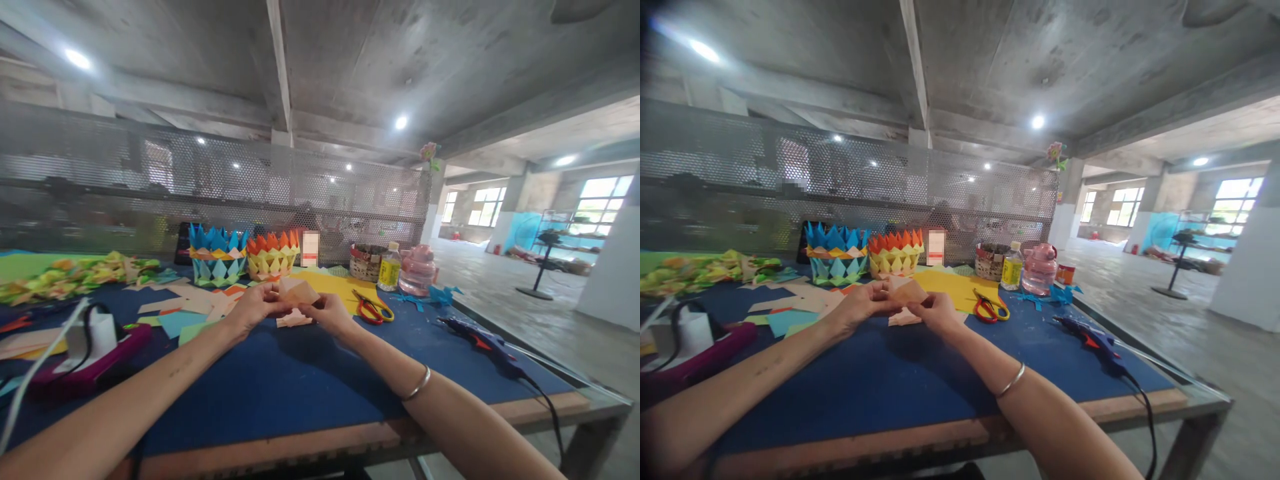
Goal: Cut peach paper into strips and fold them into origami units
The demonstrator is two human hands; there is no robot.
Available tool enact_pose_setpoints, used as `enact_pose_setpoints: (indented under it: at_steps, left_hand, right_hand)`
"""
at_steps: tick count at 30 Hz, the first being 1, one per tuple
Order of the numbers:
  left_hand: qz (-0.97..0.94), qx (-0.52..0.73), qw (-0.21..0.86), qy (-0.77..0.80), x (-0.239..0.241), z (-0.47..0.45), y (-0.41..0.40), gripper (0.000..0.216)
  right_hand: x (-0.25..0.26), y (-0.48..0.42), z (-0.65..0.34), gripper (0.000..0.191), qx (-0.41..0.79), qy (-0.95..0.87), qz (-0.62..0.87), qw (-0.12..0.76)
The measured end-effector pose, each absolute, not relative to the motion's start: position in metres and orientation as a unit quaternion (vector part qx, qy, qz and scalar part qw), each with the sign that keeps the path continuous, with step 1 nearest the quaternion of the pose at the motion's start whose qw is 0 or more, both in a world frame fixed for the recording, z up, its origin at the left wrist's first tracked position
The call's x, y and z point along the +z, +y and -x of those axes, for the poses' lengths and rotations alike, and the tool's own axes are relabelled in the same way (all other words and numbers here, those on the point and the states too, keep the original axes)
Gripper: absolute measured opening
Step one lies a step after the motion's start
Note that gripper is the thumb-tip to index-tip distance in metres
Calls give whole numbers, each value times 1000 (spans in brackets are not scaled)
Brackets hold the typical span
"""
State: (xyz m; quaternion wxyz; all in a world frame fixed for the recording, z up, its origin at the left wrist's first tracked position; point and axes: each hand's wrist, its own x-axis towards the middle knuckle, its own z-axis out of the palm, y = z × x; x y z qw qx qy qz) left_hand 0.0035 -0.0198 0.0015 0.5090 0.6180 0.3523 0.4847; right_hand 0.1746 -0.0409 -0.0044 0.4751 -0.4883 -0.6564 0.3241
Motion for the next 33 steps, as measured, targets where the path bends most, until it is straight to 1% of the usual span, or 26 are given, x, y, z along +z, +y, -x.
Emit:
enact_pose_setpoints:
  at_steps: [8, 16, 19, 26, 33]
  left_hand:
    - [-630, 481, 507, 339, 1, 1, -15, 48]
    - [-608, 500, 507, 351, 1, 0, -15, 46]
    - [-603, 507, 504, 354, 0, 3, -12, 47]
    - [-603, 506, 506, 353, 1, 4, -10, 48]
    - [-606, 506, 515, 334, 3, 5, -8, 51]
  right_hand:
    - [-2, -44, -172, 17, 348, -651, 489, 465]
    - [-5, -43, -172, 14, 335, -660, 495, 455]
    - [-4, -44, -172, 15, 338, -661, 505, 439]
    - [-3, -45, -172, 22, 334, -668, 504, 433]
    - [-1, -49, -170, 19, 351, -661, 507, 428]
